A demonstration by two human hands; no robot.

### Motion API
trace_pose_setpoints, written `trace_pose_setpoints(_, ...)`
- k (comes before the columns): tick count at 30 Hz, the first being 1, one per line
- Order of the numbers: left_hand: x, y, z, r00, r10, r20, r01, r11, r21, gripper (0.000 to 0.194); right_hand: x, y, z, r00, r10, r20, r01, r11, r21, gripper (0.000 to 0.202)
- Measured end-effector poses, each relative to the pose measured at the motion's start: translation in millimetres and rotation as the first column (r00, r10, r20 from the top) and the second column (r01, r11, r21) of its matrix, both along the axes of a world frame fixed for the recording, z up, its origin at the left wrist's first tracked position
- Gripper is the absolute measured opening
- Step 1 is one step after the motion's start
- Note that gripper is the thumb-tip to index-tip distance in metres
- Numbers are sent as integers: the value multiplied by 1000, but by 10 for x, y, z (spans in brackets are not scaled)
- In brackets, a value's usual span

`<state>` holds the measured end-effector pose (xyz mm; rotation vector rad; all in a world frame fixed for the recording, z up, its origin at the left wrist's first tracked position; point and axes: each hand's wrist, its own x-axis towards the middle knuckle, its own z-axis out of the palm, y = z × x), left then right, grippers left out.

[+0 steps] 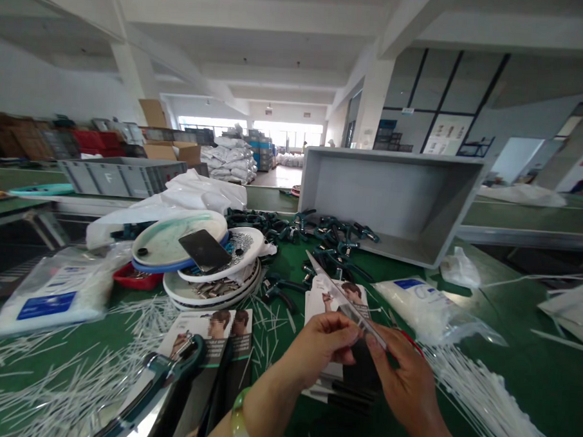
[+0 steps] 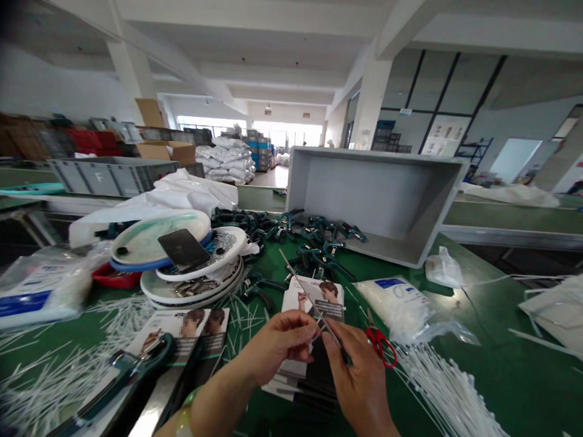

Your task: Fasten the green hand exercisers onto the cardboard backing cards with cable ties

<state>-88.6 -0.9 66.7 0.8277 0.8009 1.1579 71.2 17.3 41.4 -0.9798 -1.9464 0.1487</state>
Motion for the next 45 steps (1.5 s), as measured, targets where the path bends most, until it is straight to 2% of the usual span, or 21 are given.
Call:
trace_pose_setpoints(3,-15,19,-16,1000,28,5,-28,1000,-7,35,-13,-7,-12,1000,14,19,-15,999,35,25)
trace_pose_setpoints(7,35,21,-52,978,200,65,-202,979,17,37,-17,-8,-41,993,37,108,-54,986,156,22)
trace_pose_setpoints(11,54,-61,-48,924,354,148,-367,928,69,44,-46,1,-35,963,18,268,-107,942,319,25)
trace_pose_setpoints(13,-2,-109,-31,924,373,83,-382,915,128,53,-98,4,-8,945,-6,328,-123,920,371,26)
trace_pose_setpoints(14,-49,-124,-26,936,351,14,-349,924,153,54,-135,2,7,937,-15,350,-130,913,387,27)
trace_pose_setpoints(17,-234,-110,-56,936,266,-231,-230,958,172,32,-257,-25,32,920,-16,391,-140,919,367,29)
trace_pose_setpoints(19,-357,-52,-135,890,307,-336,-258,949,183,28,-304,-50,34,920,6,392,-138,941,310,27)
trace_pose_setpoints(22,-485,65,-333,848,324,-419,-270,945,184,28,-249,4,59,908,133,397,-215,962,168,25)
trace_pose_setpoints(24,-521,129,-473,813,312,-492,-257,950,177,29,-143,184,119,910,166,380,-208,976,72,30)
trace_pose_setpoints(25,-526,151,-530,777,323,-541,-262,947,188,29,-89,328,162,918,125,376,-144,989,21,33)
trace_pose_setpoints(26,-523,165,-573,724,347,-596,-274,938,213,28,-48,506,210,930,27,368,-22,1000,-17,36)
trace_pose_setpoints(27,-513,172,-601,662,374,-649,-283,927,245,27,-29,708,259,906,-90,414,138,986,-89,37)
trace_pose_setpoints(28,-499,172,-615,598,397,-696,-285,917,278,25,-38,924,301,850,-160,502,270,950,-154,35)
trace_pose_setpoints(30,-458,157,-616,490,428,-759,-272,903,333,22,-157,1351,350,810,-143,569,303,932,-197,28)
trace_pose_setpoints(32,-409,135,-611,440,437,-785,-261,898,354,21,-397,1712,335,777,-83,624,290,927,-238,23)
trace_pose_setpoints(34,-361,119,-630,453,432,-779,-254,901,352,21,-711,1983,267,743,-22,669,281,917,-282,23)
trace_pose_setpoints(36,-328,122,-685,497,450,-742,-259,893,368,20,-1023,2184,176,712,29,701,285,901,-326,26)
trace_pose_setpoints(39,-330,157,-806,545,522,-656,-268,850,454,21,-1348,2419,55,682,103,724,286,874,-393,30)
trace_pose_setpoints(42,-376,193,-911,586,562,-584,-220,804,553,27,-1428,2586,-21,674,167,719,267,853,-448,31)
trace_pose_setpoints(45,-414,202,-960,590,591,-549,-156,751,641,37,-1358,2636,-71,683,184,707,264,841,-473,31)
